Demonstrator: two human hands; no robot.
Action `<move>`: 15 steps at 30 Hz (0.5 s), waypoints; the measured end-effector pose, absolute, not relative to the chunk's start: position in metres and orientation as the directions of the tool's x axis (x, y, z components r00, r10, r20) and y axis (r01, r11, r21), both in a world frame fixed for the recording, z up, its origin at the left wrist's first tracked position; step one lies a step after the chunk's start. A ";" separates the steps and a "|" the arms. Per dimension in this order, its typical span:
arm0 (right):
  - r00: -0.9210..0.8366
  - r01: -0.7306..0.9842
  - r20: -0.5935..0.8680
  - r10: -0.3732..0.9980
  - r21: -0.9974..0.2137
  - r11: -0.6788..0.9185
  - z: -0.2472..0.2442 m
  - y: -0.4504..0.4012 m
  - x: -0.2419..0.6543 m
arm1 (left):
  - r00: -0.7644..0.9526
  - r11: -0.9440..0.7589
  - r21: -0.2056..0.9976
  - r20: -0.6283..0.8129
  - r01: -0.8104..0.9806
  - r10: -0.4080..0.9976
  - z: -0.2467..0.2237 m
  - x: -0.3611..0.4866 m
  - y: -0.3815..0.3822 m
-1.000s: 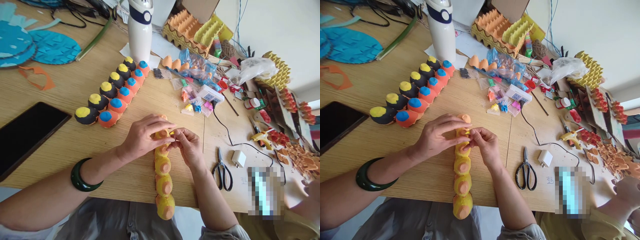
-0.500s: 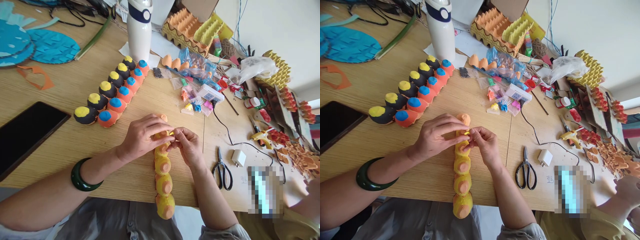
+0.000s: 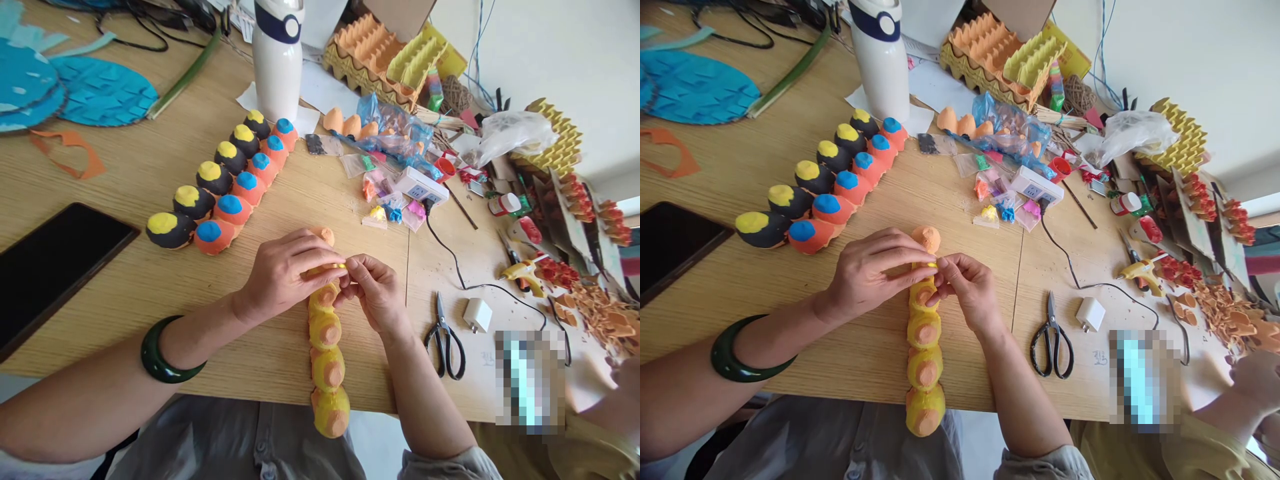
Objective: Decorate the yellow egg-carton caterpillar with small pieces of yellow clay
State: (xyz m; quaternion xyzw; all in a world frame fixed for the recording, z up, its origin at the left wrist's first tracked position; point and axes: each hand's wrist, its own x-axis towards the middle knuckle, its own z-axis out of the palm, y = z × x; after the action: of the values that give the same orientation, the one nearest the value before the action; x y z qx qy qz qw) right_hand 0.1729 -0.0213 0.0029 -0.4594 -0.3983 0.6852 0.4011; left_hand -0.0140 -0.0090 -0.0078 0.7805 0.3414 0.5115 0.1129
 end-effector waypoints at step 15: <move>-0.271 -0.210 -0.308 0.912 -0.905 -0.369 0.002 -0.021 0.174 | 0.235 -0.712 0.568 0.689 0.414 0.686 -0.013 -0.013 -0.009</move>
State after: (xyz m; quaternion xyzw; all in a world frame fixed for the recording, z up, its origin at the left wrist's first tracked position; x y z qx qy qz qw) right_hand 0.1738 -0.0209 0.0018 -0.4487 -0.3908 0.6950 0.4037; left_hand -0.0133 -0.0093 -0.0128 0.7742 0.3550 0.5066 0.1342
